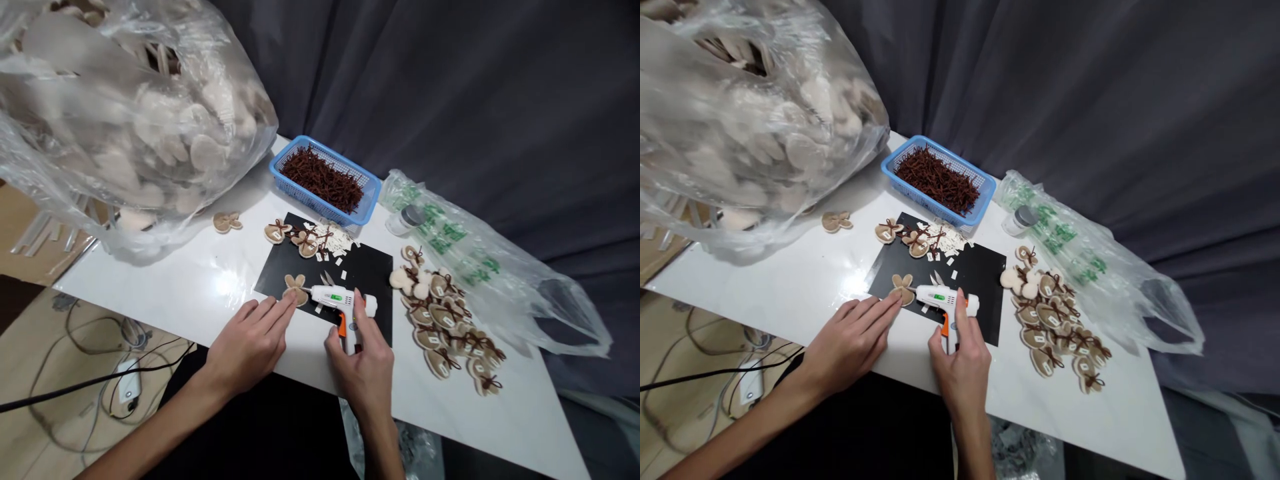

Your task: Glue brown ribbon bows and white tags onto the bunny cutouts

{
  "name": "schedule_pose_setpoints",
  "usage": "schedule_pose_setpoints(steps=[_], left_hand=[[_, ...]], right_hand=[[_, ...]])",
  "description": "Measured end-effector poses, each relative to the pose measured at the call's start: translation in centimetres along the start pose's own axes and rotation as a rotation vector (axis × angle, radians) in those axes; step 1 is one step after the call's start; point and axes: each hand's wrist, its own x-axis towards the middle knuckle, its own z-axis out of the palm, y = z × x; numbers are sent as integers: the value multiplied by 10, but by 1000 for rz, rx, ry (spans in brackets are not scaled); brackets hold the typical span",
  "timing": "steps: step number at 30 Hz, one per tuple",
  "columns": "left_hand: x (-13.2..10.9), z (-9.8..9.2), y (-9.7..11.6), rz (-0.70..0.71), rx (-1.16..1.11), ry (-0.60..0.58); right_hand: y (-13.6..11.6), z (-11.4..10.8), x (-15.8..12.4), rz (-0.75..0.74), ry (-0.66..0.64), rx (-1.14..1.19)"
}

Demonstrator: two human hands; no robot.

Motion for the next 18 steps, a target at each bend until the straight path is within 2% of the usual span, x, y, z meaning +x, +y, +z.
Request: schedule_pose_setpoints(steps=[18], left_hand=[[-1, 0, 1, -8, 22, -12]], right_hand=[[-1, 0, -1, -3, 12, -8]])
